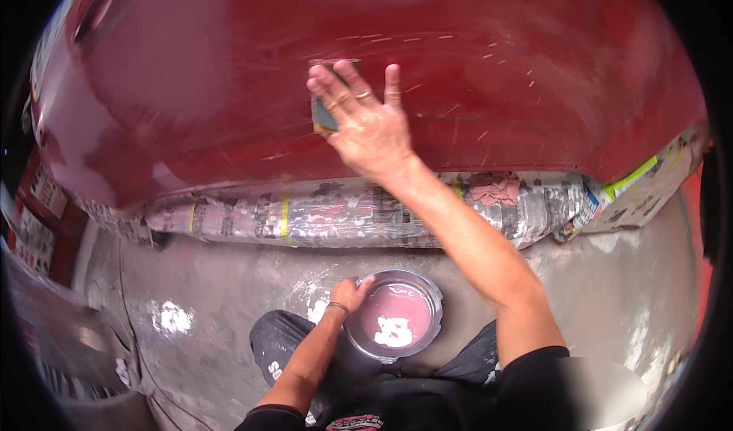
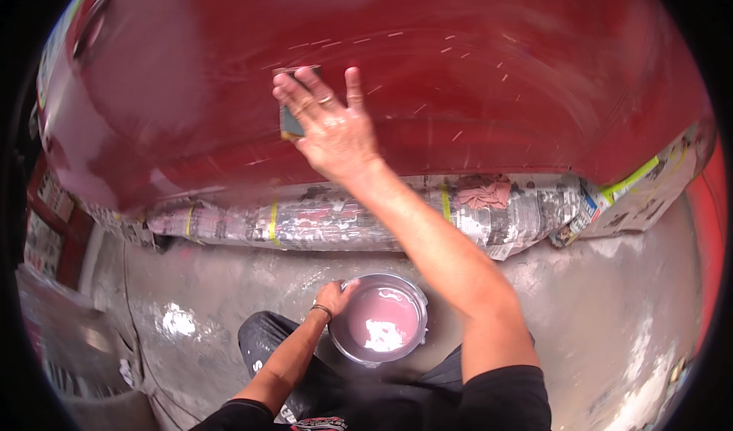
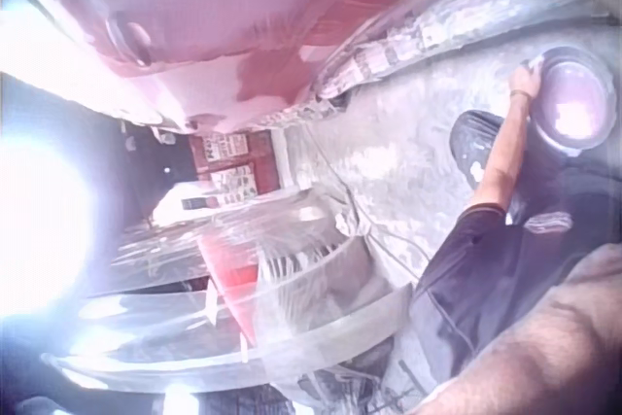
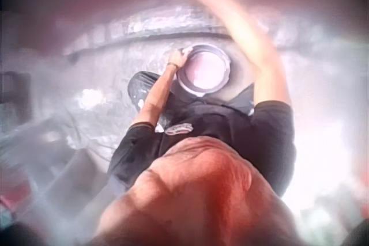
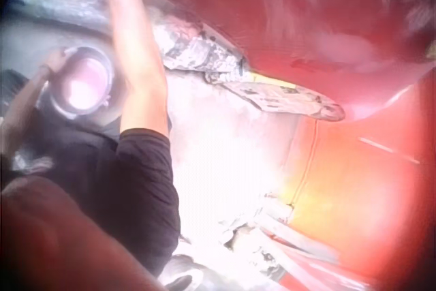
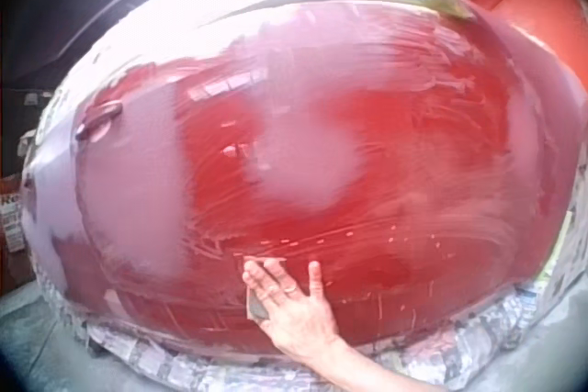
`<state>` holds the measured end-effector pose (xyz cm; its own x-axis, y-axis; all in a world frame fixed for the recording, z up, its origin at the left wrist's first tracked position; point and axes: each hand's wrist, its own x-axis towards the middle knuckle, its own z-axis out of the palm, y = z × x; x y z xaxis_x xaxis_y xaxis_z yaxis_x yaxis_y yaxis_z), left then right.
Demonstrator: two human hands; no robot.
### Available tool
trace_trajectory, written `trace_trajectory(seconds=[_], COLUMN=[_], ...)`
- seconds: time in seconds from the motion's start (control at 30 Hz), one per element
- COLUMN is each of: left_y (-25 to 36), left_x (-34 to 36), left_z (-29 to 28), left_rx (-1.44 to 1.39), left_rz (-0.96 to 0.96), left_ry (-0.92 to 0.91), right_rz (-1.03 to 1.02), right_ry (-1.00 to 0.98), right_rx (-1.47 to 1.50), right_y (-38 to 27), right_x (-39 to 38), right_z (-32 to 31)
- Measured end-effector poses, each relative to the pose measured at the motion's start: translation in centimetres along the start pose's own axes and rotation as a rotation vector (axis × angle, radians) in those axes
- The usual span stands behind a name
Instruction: The person is sanding a red car door with a sanding block and water. They repeatedly dip the sanding block into a bucket of water and rub the surface of the door in circular and linear motions. The door is partially covered with newspaper and tape to protect adjacent areas.
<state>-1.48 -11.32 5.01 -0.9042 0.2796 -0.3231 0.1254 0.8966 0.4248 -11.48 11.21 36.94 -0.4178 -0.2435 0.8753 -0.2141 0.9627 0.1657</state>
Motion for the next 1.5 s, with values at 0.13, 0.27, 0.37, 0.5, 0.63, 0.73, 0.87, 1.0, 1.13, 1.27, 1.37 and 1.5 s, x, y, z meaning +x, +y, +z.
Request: trace_trajectory(seconds=[0.13,0.27,0.37,0.5,0.63,0.73,0.87,1.0,1.13,1.27,1.37,1.5], left_y=[-0.1,0.3,-0.4,-0.8,-1.1,-2.0,-1.7,-1.7,-0.9,-2.2,-2.3,-1.0], left_x=[-1.6,0.3,-0.2,0.2,0.0,0.6,0.7,0.3,0.3,-0.2,0.1,0.4], left_z=[-0.9,0.5,0.4,1.0,0.4,0.9,0.6,0.0,0.1,-0.4,-0.6,0.8], left_rx=[-0.174,-0.265,-0.285,-0.295,-0.306,-0.253,-0.285,-0.267,-0.338,-0.334,-0.305,-0.273], left_rz=[0.036,0.141,0.141,0.147,0.165,0.167,0.16,0.146,0.205,0.194,0.202,0.237], left_ry=[-0.002,-0.031,-0.024,-0.038,-0.009,0.046,-0.013,-0.012,0.013,0.009,-0.017,-0.032], right_rz=[0.008,0.407,0.083,-0.325,-0.519,-0.586,-0.667,-0.694,-0.84,-0.768,-0.69,-0.658], right_ry=[-0.014,0.051,0.057,-0.158,-0.189,-0.272,-0.457,-0.476,-0.351,-0.329,-0.299,-0.304], right_rx=[-0.292,-0.306,-0.218,-0.186,-0.252,-0.264,-0.416,-0.326,-0.364,-0.342,-0.469,-0.509], right_y=[8.2,17.9,7.8,-8.5,-11.1,-5.5,-1.7,-14.9,-22.4,-18.1,-8.8,-8.7], right_x=[-1.9,-7.8,-1.7,8.9,11.3,6.2,2.5,10.4,17.0,17.8,16.6,17.2], right_z=[-6.6,-10.1,-4.6,1.5,2.6,0.9,-1.7,2.6,8.2,3.3,-2.8,-3.3])
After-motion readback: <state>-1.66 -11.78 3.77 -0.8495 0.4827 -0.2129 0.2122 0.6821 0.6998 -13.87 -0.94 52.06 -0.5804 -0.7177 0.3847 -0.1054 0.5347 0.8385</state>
